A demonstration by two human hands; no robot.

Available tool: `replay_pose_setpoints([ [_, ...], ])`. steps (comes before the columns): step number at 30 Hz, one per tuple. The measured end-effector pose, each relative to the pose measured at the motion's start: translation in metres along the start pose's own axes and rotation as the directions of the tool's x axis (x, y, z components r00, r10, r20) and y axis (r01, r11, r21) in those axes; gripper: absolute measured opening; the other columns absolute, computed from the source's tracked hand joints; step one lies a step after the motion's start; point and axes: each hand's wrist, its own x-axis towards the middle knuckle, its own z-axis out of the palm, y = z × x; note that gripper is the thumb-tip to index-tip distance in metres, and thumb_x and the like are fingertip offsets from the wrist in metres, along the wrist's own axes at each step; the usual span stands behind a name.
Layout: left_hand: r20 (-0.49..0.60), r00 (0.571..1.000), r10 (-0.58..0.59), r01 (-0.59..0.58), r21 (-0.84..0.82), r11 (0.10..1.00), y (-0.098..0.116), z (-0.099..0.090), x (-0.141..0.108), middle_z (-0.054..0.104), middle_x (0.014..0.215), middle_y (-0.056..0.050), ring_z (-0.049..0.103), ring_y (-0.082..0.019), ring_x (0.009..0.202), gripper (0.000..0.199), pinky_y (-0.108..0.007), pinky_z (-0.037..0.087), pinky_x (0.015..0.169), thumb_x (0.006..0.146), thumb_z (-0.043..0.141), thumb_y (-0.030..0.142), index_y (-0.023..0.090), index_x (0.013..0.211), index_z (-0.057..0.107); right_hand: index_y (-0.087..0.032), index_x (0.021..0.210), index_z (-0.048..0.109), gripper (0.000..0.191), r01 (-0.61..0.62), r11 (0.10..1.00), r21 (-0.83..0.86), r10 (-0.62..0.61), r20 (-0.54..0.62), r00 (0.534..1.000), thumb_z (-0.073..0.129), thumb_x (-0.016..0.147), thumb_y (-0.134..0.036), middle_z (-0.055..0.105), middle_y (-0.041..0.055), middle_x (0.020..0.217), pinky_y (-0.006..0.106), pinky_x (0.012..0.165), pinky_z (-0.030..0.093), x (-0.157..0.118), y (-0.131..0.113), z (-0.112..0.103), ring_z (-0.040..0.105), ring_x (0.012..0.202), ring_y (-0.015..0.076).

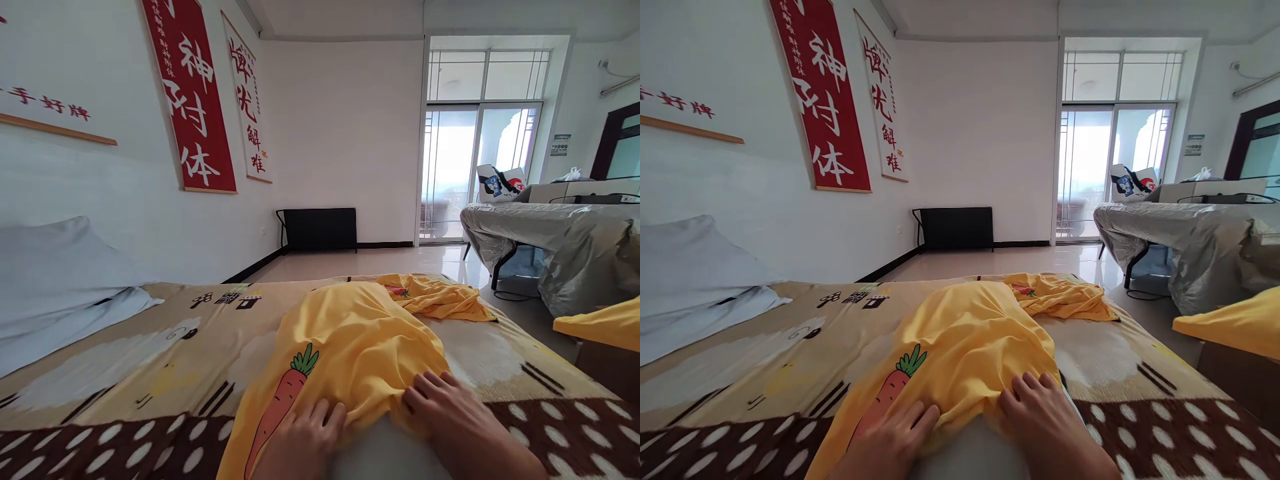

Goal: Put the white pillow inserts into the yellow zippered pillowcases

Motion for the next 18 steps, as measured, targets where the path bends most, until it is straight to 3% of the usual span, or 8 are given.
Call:
replay_pose_setpoints([
  [4, -0.132, 0.971, -0.198, 0.195, -0.037, 0.98, -0.031, -0.017, 0.0, 0.062, 0.12, -0.013, 0.057, -0.025, 0.112, 0.052, -0.042, 0.044, 0.092, 0.083, 0.025, 0.002, 0.019, 0.12, 0.058, -0.023, 0.08, 0.061, 0.03, -0.226, 0.974, -0.02, 0.224, -0.07, 0.972, 0.041, 0.071, -0.002, 0.068, 0.0044, 0.088, 0.033, 0.077, 0.036, -0.005, 0.024, -0.016, 0.06, 0.083, 0.0208],
  [8, -0.197, 0.926, -0.322, 0.305, -0.115, 0.945, -0.064, -0.024, -0.006, 0.065, 0.115, -0.012, 0.061, -0.025, 0.104, 0.045, -0.041, 0.044, 0.087, 0.084, 0.026, 0.008, 0.019, 0.113, 0.059, -0.022, 0.06, 0.054, 0.022, -0.392, 0.919, 0.047, 0.389, -0.283, 0.877, 0.041, 0.071, -0.009, 0.065, 0.0021, 0.067, 0.031, 0.067, 0.034, -0.01, 0.048, -0.031, 0.055, 0.064, 0.0184],
  [10, -0.225, 0.91, -0.348, 0.334, -0.097, 0.937, -0.075, -0.029, -0.011, 0.068, 0.102, -0.011, 0.064, -0.026, 0.094, 0.039, -0.042, 0.044, 0.082, 0.08, 0.029, 0.009, 0.017, 0.101, 0.061, -0.023, 0.059, 0.054, 0.018, -0.376, 0.911, 0.172, 0.411, -0.46, 0.787, 0.041, 0.069, -0.014, 0.063, 0.0016, 0.064, 0.029, 0.063, 0.035, -0.012, 0.054, -0.035, 0.054, 0.063, 0.0181],
  [12, -0.331, 0.875, -0.353, 0.343, -0.091, 0.935, -0.084, -0.033, -0.017, 0.069, 0.092, -0.01, 0.064, -0.027, 0.088, 0.031, -0.042, 0.043, 0.079, 0.076, 0.033, 0.013, 0.017, 0.09, 0.06, -0.023, 0.065, 0.058, 0.018, -0.32, 0.886, 0.335, 0.463, -0.622, 0.632, 0.041, 0.069, -0.017, 0.063, 0.0011, 0.066, 0.028, 0.06, 0.037, -0.014, 0.058, -0.037, 0.054, 0.062, 0.0171],
  [14, -0.519, 0.777, -0.356, 0.338, -0.133, 0.932, -0.092, -0.036, -0.025, 0.069, 0.092, -0.008, 0.063, -0.027, 0.091, 0.026, -0.042, 0.043, 0.082, 0.075, 0.036, 0.02, 0.019, 0.086, 0.059, -0.022, 0.071, 0.062, 0.02, -0.259, 0.838, 0.48, 0.544, -0.7, 0.463, 0.042, 0.069, -0.021, 0.064, 0.0005, 0.068, 0.026, 0.058, 0.039, -0.017, 0.061, -0.037, 0.054, 0.06, 0.0161],
  [15, -0.621, 0.694, -0.364, 0.331, -0.175, 0.927, -0.094, -0.037, -0.029, 0.069, 0.093, -0.007, 0.062, -0.026, 0.092, 0.025, -0.04, 0.043, 0.083, 0.076, 0.036, 0.024, 0.021, 0.087, 0.059, -0.021, 0.073, 0.063, 0.02, -0.226, 0.813, 0.536, 0.579, -0.712, 0.396, 0.044, 0.069, -0.022, 0.064, 0.0004, 0.069, 0.025, 0.058, 0.04, -0.018, 0.063, -0.036, 0.055, 0.061, 0.016],
  [16, -0.708, 0.594, -0.383, 0.322, -0.227, 0.919, -0.097, -0.038, -0.034, 0.069, 0.094, -0.004, 0.062, -0.024, 0.092, 0.025, -0.038, 0.045, 0.083, 0.077, 0.037, 0.027, 0.022, 0.088, 0.059, -0.021, 0.074, 0.065, 0.019, -0.187, 0.791, 0.582, 0.608, -0.715, 0.346, 0.046, 0.069, -0.023, 0.065, 0.0005, 0.07, 0.025, 0.06, 0.042, -0.019, 0.065, -0.035, 0.057, 0.064, 0.0163],
  [18, -0.796, 0.42, -0.436, 0.308, -0.327, 0.893, -0.101, -0.039, -0.043, 0.069, 0.092, 0.002, 0.063, -0.019, 0.08, 0.024, -0.03, 0.048, 0.073, 0.081, 0.037, 0.029, 0.027, 0.093, 0.058, -0.02, 0.077, 0.067, 0.018, -0.085, 0.746, 0.661, 0.654, -0.7, 0.288, 0.052, 0.069, -0.025, 0.067, 0.0015, 0.075, 0.026, 0.066, 0.045, -0.02, 0.069, -0.033, 0.06, 0.07, 0.0176],
])
